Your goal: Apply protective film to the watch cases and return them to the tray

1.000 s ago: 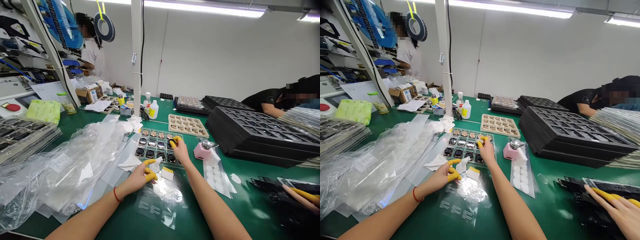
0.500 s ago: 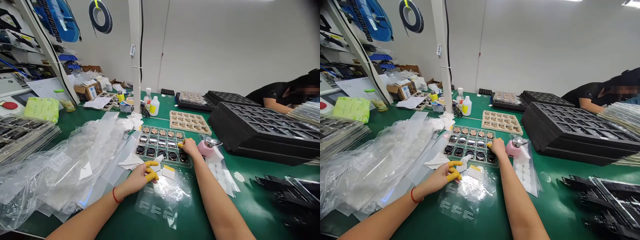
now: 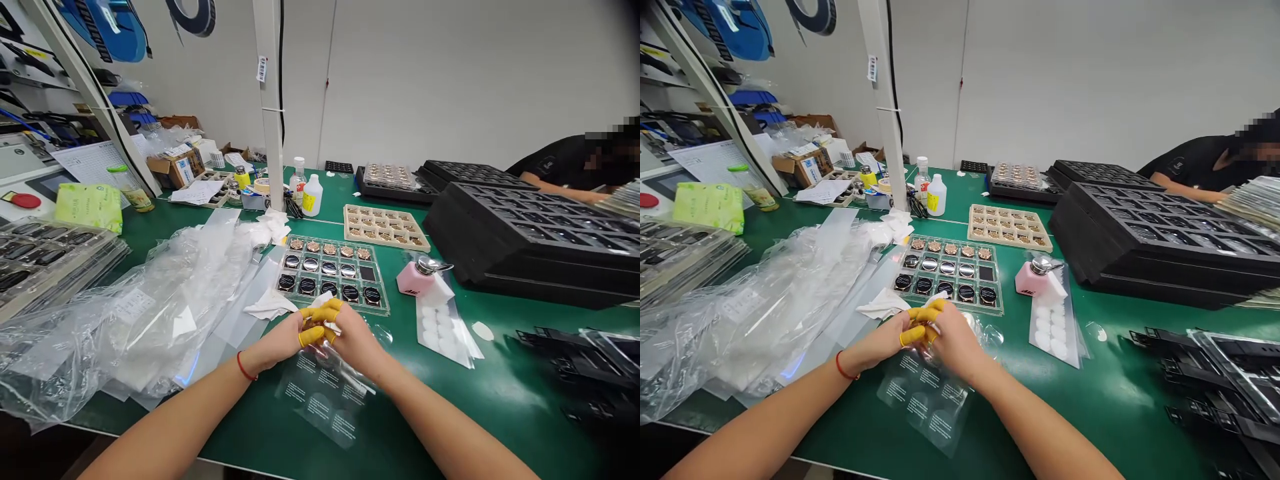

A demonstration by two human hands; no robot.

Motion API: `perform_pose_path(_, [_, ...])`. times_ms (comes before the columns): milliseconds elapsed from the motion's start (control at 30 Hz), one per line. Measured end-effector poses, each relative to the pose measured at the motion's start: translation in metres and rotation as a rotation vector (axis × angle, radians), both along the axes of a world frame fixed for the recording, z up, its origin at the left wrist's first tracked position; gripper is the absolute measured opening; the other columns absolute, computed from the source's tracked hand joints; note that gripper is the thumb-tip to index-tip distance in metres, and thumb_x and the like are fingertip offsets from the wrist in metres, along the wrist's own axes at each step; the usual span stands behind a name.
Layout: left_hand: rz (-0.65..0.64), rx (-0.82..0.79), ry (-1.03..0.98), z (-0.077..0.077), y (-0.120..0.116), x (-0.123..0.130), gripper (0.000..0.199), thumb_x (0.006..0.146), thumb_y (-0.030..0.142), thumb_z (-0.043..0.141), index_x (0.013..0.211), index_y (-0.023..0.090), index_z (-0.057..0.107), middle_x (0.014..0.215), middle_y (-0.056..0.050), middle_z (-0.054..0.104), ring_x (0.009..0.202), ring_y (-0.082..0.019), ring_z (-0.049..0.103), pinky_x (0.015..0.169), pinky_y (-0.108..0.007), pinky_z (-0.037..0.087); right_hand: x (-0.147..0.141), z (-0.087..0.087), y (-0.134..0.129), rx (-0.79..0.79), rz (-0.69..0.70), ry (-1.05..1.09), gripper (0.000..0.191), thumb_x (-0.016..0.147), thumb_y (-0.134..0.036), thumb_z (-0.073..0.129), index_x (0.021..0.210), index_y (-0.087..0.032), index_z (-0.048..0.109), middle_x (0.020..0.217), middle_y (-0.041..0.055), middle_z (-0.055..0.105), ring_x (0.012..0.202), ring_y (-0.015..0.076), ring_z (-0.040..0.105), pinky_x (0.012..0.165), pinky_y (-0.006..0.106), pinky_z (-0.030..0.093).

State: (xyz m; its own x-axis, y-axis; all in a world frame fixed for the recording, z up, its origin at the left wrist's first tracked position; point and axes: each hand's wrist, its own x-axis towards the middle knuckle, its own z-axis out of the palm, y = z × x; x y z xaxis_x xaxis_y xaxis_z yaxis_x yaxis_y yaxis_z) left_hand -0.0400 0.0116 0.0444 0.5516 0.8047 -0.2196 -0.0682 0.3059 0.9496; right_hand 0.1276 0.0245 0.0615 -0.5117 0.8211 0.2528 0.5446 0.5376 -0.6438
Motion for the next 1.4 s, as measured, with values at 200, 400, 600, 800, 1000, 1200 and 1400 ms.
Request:
perform_pose_path(200, [0.076, 0.271, 0.164, 0.013, -0.006, 0.0, 0.051, 0.075, 0.024, 0.063, 0.123, 0.023, 0.046, 0.105, -0.006, 0.059, 0.086, -0.019, 0.057, 0.073, -0.03, 0.048, -0.004, 0.008, -0.008, -0.122, -0.106, 0.052, 0.022, 0.077, -0.007, 0.048, 0.09, -0.022, 0.059, 0.083, 0.0023, 0.057, 0.075, 0.0149, 0.053, 0.068, 0.029, 0.044])
perform_pose_path(400, [0.068, 0.306, 0.189, 0.013, -0.011, 0.001, 0.062, 0.078, 0.024, 0.058, 0.134, 0.025, 0.031, 0.107, -0.007, 0.056, 0.081, -0.017, 0.056, 0.069, -0.029, 0.047, -0.003, 0.004, -0.005, -0.068, -0.124, 0.052, 0.009, 0.078, -0.013, 0.053, 0.082, -0.021, 0.055, 0.083, 0.0022, 0.054, 0.075, 0.0153, 0.049, 0.067, 0.029, 0.041])
perform_pose_path(600, [0.1, 0.357, 0.222, 0.009, -0.011, 0.009, 0.048, 0.071, 0.023, 0.065, 0.115, 0.022, 0.046, 0.099, -0.004, 0.057, 0.077, -0.016, 0.054, 0.067, -0.027, 0.046, -0.009, 0.007, -0.018, 0.006, -0.128, -0.018, 0.014, 0.075, -0.008, 0.049, 0.079, -0.021, 0.053, 0.078, 0.0022, 0.058, 0.071, 0.0159, 0.048, 0.064, 0.029, 0.038])
perform_pose_path(800, [0.047, 0.211, 0.179, 0.015, -0.008, -0.002, 0.049, 0.077, 0.023, 0.058, 0.121, 0.025, 0.036, 0.082, 0.002, 0.054, 0.071, -0.015, 0.06, 0.065, -0.028, 0.047, 0.014, 0.006, -0.004, -0.137, -0.209, 0.048, 0.023, 0.075, -0.013, 0.044, 0.095, -0.022, 0.052, 0.077, -0.0003, 0.059, 0.069, 0.0146, 0.053, 0.059, 0.026, 0.039])
perform_pose_path(1000, [-0.217, 0.009, 0.059, 0.028, -0.004, -0.018, 0.047, 0.077, 0.025, 0.061, 0.116, 0.023, 0.034, 0.077, 0.004, 0.055, 0.067, -0.015, 0.064, 0.068, -0.031, 0.05, 0.026, -0.023, -0.002, 0.001, -0.224, -0.46, 0.016, 0.069, -0.005, 0.05, 0.072, -0.019, 0.056, 0.068, 0.0053, 0.057, 0.066, 0.0189, 0.049, 0.056, 0.029, 0.03])
perform_pose_path(1200, [-0.154, 0.064, -0.02, 0.026, -0.003, -0.008, 0.045, 0.074, 0.02, 0.064, 0.113, 0.022, 0.042, 0.09, 0.001, 0.052, 0.071, -0.01, 0.057, 0.073, -0.032, 0.051, -0.001, -0.029, 0.025, 0.214, -0.282, -0.38, 0.013, 0.08, -0.02, 0.052, 0.088, -0.017, 0.061, 0.086, 0.0117, 0.06, 0.081, 0.0238, 0.048, 0.068, 0.034, 0.034])
perform_pose_path(1400, [0.064, 0.24, 0.185, 0.014, -0.001, -0.006, 0.044, 0.07, 0.014, 0.064, 0.108, 0.022, 0.044, 0.084, 0.002, 0.049, 0.07, -0.01, 0.05, 0.063, -0.023, 0.045, 0.012, -0.021, 0.038, 0.139, -0.264, -0.133, 0.014, 0.078, -0.013, 0.05, 0.081, -0.02, 0.061, 0.087, 0.0055, 0.061, 0.084, 0.0198, 0.052, 0.075, 0.034, 0.037])
